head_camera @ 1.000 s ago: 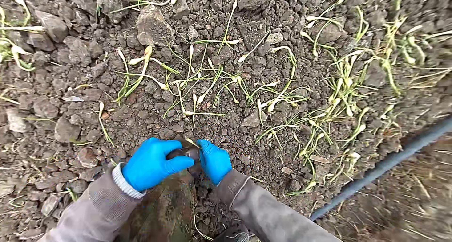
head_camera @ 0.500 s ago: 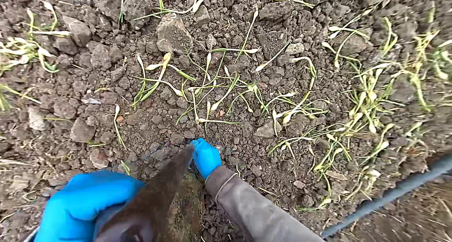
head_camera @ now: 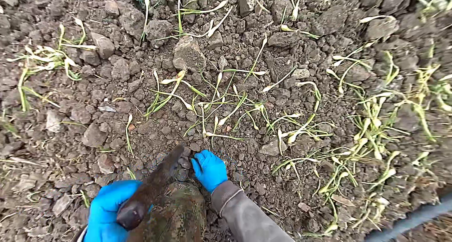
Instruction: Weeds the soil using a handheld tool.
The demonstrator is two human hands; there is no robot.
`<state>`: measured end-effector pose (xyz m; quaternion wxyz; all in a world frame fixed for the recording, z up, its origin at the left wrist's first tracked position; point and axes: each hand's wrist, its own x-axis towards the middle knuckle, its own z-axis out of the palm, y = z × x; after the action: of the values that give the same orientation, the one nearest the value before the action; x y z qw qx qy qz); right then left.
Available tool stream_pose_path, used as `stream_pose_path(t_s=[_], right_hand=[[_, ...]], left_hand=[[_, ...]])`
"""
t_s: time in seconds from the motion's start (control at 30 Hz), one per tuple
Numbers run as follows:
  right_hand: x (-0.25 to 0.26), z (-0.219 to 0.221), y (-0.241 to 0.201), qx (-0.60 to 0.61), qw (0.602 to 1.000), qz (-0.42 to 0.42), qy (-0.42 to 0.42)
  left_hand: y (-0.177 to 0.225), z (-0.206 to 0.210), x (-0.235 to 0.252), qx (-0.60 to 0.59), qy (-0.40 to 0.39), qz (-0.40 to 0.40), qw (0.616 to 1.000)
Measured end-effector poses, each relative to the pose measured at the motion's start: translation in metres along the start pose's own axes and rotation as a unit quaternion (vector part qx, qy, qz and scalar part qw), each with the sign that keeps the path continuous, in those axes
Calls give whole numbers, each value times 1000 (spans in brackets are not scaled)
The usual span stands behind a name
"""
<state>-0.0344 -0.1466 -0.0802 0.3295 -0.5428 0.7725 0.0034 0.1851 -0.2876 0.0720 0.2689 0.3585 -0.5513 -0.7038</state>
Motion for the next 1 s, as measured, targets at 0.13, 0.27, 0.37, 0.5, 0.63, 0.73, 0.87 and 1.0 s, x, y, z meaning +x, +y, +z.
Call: stream_pose_path(t_s=[0.13, 0.27, 0.37, 0.5, 0.63, 0.73, 0.87, 1.0], right_hand=[[23, -34, 55, -20, 983, 121, 135], [36, -38, 77, -44, 990, 49, 123], [19, -43, 60, 3, 990, -22, 141], [11, -64, 28, 40, 977, -71, 195], [36, -79, -19, -24, 982, -106, 157], [65, -58, -60, -70, 994, -79, -13], [78, -33, -76, -89, 974, -6, -209], [48, -56, -41, 17, 994, 26, -104]], left_hand=[[-47, -14, 12, 40, 3, -67, 997], [6, -39, 25, -45, -15, -65, 997], [57, -31, 50, -28, -67, -29, 997], [-23, 10, 83, 188, -76, -79, 976], [-62, 15, 64, 143, -53, -116, 981], [-33, -1, 44, 56, -3, -98, 994], [6, -60, -13, -48, -11, -53, 997], [38, -41, 20, 16, -4, -41, 999]])
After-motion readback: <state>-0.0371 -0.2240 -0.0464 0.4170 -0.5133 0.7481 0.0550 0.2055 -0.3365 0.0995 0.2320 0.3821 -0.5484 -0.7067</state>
